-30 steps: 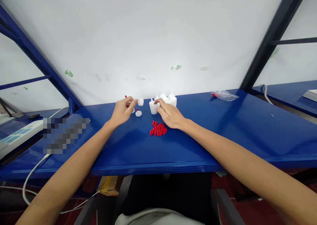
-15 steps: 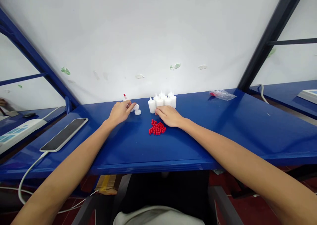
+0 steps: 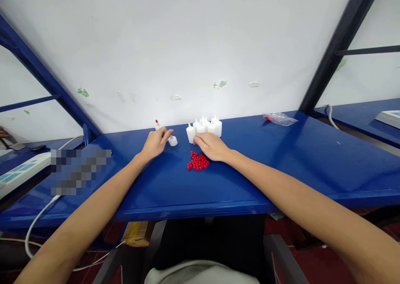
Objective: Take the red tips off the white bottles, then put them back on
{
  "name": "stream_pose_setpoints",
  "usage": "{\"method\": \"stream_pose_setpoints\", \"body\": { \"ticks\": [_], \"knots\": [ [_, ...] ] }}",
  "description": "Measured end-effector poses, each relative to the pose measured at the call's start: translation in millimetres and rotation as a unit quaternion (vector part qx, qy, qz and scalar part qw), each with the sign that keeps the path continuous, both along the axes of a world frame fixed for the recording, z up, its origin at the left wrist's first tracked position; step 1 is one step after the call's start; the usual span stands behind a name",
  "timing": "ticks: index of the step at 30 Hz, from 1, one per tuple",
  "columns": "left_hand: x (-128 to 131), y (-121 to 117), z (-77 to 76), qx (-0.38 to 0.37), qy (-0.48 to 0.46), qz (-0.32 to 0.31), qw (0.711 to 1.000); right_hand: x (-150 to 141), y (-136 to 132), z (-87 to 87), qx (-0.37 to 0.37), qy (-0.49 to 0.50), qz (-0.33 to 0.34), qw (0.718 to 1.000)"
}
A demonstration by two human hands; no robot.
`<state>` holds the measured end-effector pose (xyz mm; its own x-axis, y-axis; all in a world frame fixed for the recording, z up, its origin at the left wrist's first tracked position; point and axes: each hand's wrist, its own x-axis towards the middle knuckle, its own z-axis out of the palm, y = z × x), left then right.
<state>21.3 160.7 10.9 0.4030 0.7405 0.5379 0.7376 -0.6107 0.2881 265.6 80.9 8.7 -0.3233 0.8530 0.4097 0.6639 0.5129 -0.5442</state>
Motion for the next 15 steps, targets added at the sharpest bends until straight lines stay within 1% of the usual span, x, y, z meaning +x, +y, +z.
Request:
{"method": "stream_pose_setpoints", "body": {
  "ticks": [3, 4, 6, 8, 10, 12, 15],
  "knots": [
    [6, -8, 3.8, 0.07, -0.017, -0.052, 0.996, -2, -4, 1.6, 0.008, 0.06, 0.008, 0.998],
    [9, -11, 5.0, 0.083, -0.024, -0.065, 0.994, -3, -6, 1.8, 0.005, 0.082, 0.018, 0.996],
    [14, -19, 6.9, 0.075, -0.043, -0.093, 0.992, -5, -8, 2.3, -0.007, 0.117, 0.044, 0.992],
    [20, -27, 7.8, 0.037, -0.063, -0.124, 0.99, -8, -11, 3.5, -0.025, 0.14, 0.078, 0.987],
    [26, -35, 7.8, 0.016, -0.073, -0.153, 0.985, -10, -15, 6.0, -0.045, 0.154, 0.119, 0.98],
    [31, -43, 7.2, 0.031, -0.081, -0.178, 0.98, -13, -20, 9.2, -0.061, 0.166, 0.16, 0.971],
    [37, -52, 5.4, 0.08, -0.089, -0.213, 0.97, -18, -27, 13.3, -0.079, 0.2, 0.203, 0.955]
  ]
}}
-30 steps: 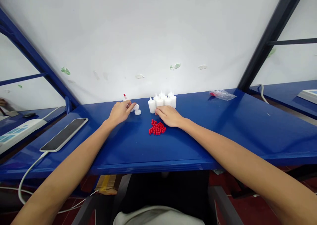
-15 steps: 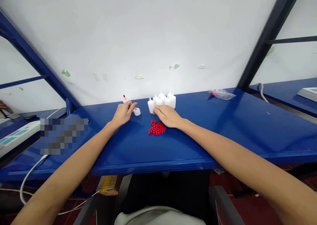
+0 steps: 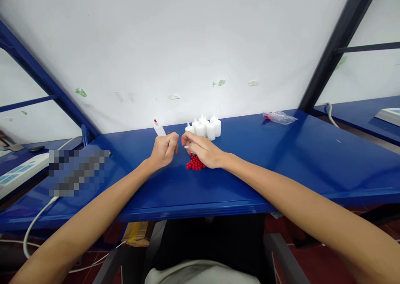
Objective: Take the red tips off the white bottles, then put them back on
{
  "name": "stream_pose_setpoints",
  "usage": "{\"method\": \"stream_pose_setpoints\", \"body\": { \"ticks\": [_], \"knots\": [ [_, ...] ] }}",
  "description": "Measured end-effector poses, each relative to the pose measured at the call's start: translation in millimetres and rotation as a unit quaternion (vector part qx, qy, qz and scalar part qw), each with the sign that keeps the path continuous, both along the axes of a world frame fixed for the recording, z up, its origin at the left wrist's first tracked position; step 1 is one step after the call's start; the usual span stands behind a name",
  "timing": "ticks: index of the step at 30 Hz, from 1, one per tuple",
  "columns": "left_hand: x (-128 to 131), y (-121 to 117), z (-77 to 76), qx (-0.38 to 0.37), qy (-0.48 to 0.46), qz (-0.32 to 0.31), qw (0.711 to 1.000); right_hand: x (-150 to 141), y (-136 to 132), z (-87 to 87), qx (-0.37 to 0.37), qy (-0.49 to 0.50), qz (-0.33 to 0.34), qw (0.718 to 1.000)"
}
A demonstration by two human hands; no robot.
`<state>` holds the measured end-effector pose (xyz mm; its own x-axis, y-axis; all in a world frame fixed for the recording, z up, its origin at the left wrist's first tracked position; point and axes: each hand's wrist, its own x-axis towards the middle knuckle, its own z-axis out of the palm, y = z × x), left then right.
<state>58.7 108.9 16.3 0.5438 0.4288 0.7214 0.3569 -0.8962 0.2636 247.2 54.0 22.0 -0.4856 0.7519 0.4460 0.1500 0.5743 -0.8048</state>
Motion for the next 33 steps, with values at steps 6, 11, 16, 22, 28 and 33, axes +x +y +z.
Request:
{"method": "stream_pose_setpoints", "body": {
  "ticks": [6, 11, 16, 22, 28, 33],
  "knots": [
    [5, -7, -2.6, 0.016, 0.012, -0.057, 0.998, -6, -3, -0.1, -0.101, 0.088, 0.062, 0.989],
    [3, -7, 1.4, 0.104, 0.017, -0.057, 0.993, -6, -4, -0.3, -0.117, 0.097, 0.061, 0.987],
    [3, -7, 2.7, 0.17, 0.025, -0.067, 0.983, -5, -8, 4.2, -0.098, 0.084, 0.051, 0.99],
    [5, -7, -4.0, 0.166, 0.03, -0.083, 0.982, -5, -11, 5.7, -0.063, 0.046, 0.034, 0.996],
    [11, -20, -0.1, -0.007, 0.017, -0.096, 0.995, -3, -9, 1.1, -0.018, 0.019, -0.04, 0.999],
    [16, -23, 2.4, -0.116, 0.029, -0.079, 0.99, 0, -3, -1.2, 0.033, -0.026, -0.096, 0.994]
  ]
}}
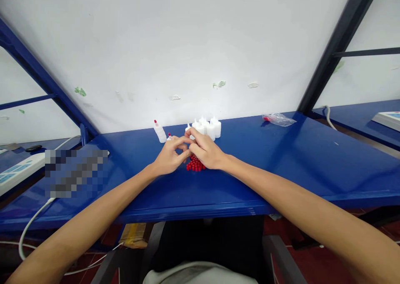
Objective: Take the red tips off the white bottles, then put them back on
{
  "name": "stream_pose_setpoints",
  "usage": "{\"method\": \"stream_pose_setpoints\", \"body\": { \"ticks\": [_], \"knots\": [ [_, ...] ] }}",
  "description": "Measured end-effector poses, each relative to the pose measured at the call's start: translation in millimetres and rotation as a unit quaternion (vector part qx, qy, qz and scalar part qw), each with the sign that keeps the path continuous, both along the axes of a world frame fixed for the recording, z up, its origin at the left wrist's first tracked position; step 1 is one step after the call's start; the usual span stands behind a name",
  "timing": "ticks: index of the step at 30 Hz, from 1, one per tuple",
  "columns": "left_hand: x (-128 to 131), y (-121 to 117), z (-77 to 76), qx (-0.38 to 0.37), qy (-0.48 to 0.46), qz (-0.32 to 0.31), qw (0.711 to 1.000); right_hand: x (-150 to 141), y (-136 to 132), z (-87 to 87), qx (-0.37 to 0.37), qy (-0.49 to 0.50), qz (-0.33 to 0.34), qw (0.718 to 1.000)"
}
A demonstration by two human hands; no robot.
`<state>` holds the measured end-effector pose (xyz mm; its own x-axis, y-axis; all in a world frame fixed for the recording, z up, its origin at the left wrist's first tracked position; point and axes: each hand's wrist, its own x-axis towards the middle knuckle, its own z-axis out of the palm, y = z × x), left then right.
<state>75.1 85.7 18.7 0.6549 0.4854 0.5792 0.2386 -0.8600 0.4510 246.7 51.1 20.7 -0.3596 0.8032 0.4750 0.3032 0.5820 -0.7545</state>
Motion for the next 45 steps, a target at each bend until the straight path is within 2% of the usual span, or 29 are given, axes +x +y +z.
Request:
{"method": "stream_pose_setpoints", "body": {
  "ticks": [2, 4, 6, 8, 12, 16, 21, 24, 27, 29, 32, 34, 36, 45],
  "knots": [
    [-1, 4, 1.7, -0.081, -0.021, 0.004, 0.996, 3, 4, 0.6, 0.009, -0.023, -0.036, 0.999],
    [-5, 12, 5.1, -0.149, -0.087, 0.041, 0.984, 8, 8, 1.7, 0.019, -0.053, -0.08, 0.995],
    [-15, 24, 9.8, -0.173, -0.171, 0.103, 0.964, 13, 12, 2.3, 0.031, -0.098, -0.134, 0.986],
    [-28, 39, 13.8, -0.158, -0.224, 0.164, 0.948, 17, 16, 1.7, 0.037, -0.148, -0.174, 0.973],
    [-51, 63, 12.3, -0.135, -0.189, 0.233, 0.945, 18, 24, -3.5, 0.035, -0.224, -0.166, 0.96],
    [-56, 75, 0.5, -0.138, -0.149, 0.238, 0.95, 19, 27, -10.1, 0.012, -0.251, -0.128, 0.959],
    [-53, 77, -9.4, -0.119, -0.08, 0.242, 0.96, 21, 30, -14.1, 0.008, -0.234, -0.114, 0.966],
    [-53, 73, -8.8, -0.109, -0.044, 0.248, 0.962, 21, 33, -15.5, -0.003, -0.224, -0.128, 0.966],
    [-52, 64, -3.8, -0.056, -0.048, 0.259, 0.963, 21, 34, -18.5, -0.003, -0.22, -0.129, 0.967],
    [-49, 55, 0.4, -0.01, -0.025, 0.229, 0.973, 20, 35, -20.4, -0.008, -0.218, -0.124, 0.968],
    [-40, 42, 3.6, 0.025, 0.097, 0.114, 0.988, 18, 34, -20.3, -0.031, -0.213, -0.133, 0.968],
    [-33, 36, 2.5, 0.044, 0.176, 0.056, 0.982, 18, 32, -18.0, -0.044, -0.195, -0.147, 0.969],
    [-28, 33, -0.4, 0.061, 0.217, 0.035, 0.974, 17, 30, -14.7, -0.052, -0.167, -0.156, 0.972],
    [-20, 32, -8.2, 0.068, 0.21, -0.039, 0.975, 18, 23, -3.6, -0.083, -0.043, -0.178, 0.98]
  ]
}}
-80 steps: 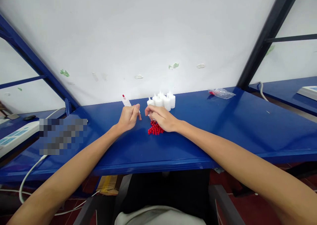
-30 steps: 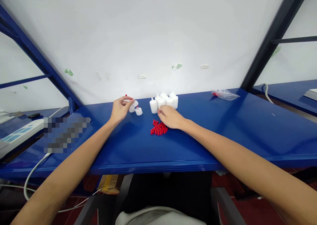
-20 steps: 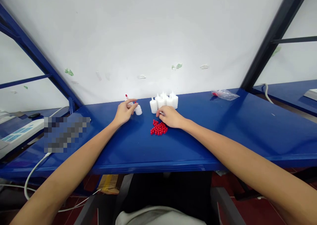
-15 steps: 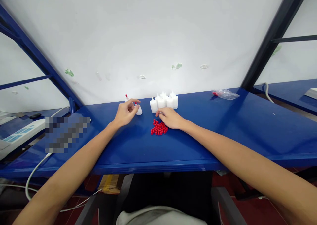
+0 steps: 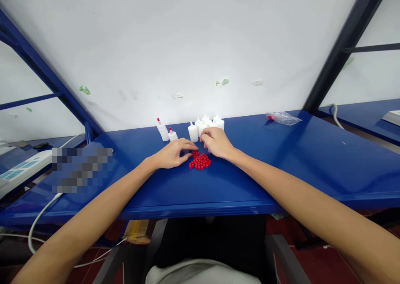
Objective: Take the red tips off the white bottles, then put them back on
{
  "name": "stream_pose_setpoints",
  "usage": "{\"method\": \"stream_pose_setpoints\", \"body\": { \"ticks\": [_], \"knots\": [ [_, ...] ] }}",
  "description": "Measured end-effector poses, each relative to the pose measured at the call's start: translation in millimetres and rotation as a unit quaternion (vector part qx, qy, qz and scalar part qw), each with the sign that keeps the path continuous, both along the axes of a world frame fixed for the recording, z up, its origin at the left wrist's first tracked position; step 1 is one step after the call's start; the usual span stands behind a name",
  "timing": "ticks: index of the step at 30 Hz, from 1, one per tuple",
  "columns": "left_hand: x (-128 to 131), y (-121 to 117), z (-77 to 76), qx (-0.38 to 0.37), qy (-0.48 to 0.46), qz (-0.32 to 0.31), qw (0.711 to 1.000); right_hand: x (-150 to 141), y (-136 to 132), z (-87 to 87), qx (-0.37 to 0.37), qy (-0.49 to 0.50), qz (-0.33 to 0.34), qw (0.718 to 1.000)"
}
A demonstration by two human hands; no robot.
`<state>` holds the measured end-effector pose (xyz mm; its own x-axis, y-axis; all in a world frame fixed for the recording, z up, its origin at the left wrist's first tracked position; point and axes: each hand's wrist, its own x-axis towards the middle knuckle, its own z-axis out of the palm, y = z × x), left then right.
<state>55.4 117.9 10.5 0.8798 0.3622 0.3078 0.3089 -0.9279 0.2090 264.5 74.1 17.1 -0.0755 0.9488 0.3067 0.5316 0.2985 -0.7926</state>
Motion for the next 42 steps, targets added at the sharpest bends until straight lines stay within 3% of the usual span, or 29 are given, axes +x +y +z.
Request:
{"method": "stream_pose_setpoints", "body": {
  "ticks": [10, 15, 19, 25, 32, 42],
  "knots": [
    [1, 3, -1.3, -0.026, -0.037, 0.006, 0.999, 2, -1, 4.6, 0.024, -0.055, -0.018, 0.998],
    [1, 3, -2.2, -0.042, -0.052, 0.013, 0.998, 3, -2, 3.2, -0.022, -0.001, 0.02, 1.0],
    [2, 2, -2.8, -0.072, -0.092, 0.022, 0.993, 5, -1, 2.8, -0.002, 0.003, 0.067, 0.998],
    [8, -4, 1.0, -0.108, -0.274, 0.057, 0.954, 2, 0, -0.6, 0.039, -0.011, 0.144, 0.989],
    [19, -14, 1.2, -0.195, -0.326, 0.033, 0.925, -4, -7, -0.9, 0.047, 0.048, 0.201, 0.977],
    [18, -15, -0.3, -0.13, -0.288, 0.007, 0.949, -8, -17, 5.2, 0.106, -0.146, 0.108, 0.978]
  ]
}}
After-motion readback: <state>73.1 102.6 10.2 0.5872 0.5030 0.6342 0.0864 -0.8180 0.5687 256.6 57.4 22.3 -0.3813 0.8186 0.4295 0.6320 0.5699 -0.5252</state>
